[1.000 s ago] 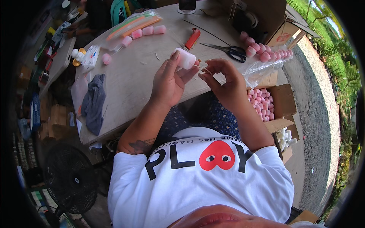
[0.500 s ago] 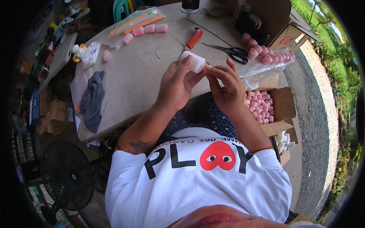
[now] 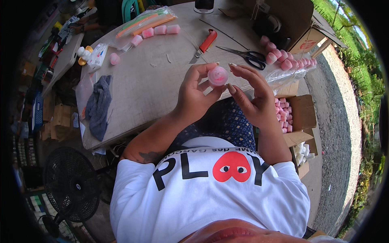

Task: The person threads pink foam pieces onto a string, ties knots between them, and trims excess string with scissors. The person repeats this process to form a long chain of foam segments.

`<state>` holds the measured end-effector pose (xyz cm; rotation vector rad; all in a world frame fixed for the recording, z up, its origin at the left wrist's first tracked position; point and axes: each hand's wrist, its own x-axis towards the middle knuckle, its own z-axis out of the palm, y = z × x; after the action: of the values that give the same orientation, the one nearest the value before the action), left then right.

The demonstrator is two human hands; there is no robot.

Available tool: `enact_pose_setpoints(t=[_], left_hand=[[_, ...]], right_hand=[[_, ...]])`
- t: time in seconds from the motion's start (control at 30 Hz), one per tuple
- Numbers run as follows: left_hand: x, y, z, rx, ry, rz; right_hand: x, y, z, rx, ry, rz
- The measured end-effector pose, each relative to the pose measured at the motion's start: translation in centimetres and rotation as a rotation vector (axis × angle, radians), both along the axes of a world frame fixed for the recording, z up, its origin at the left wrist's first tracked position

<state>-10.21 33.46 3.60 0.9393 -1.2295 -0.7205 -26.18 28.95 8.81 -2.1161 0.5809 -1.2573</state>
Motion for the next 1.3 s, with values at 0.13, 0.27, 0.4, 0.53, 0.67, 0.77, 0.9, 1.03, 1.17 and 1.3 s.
enact_pose_setpoints(t=[0.13, 0.27, 0.4, 0.53, 0.67, 0.77, 0.9, 1.03, 1.17, 1.3], left_hand=[[-0.7, -0.1, -0.2, -0.184, -0.363, 0.076], [1.1, -2.2, 0.7, -0.274, -0.706, 0.165], [6.8, -8.8, -0.9, -0.07, -0.811, 0.33], [14.7, -15.1, -3.5, 0.014, -1.148, 0.545], [14.6, -19.8, -1.2, 0.182, -1.787, 0.683], [10.0, -25.5, 1.7, 0.254, -1.948, 0.39], [-0.7, -31.6, 0.9, 0.103, -1.088, -0.104], [-7.2, -33.6, -3.0, 0.168, -0.823, -0.219], [-7.7, -33.8, -5.2, 0.046, -0.753, -0.134], [-6.8, -32.2, -4.3, 0.167, -0.619, -0.084]], right_hand=[[0.2, -0.7, -2.2, 0.017, -0.042, 0.004], [-1.2, -1.3, -2.3, 0.032, -0.301, 0.042], [-4.1, -2.7, -0.8, 0.214, -0.636, 0.363], [-6.4, -3.1, -1.4, 0.216, -0.687, 0.448], [-6.3, -2.2, -2.1, 0.42, -0.596, 0.427], [-5.8, -3.2, -3.8, 0.547, -0.584, 0.516], [-6.3, -5.0, -4.9, 0.664, -0.53, 0.543], [-6.9, -5.9, -6.4, 0.853, -0.699, 0.405], [-6.8, -6.6, -7.9, 0.862, -0.763, 0.337], [-5.6, -6.5, -7.6, 0.793, -0.688, 0.237]])
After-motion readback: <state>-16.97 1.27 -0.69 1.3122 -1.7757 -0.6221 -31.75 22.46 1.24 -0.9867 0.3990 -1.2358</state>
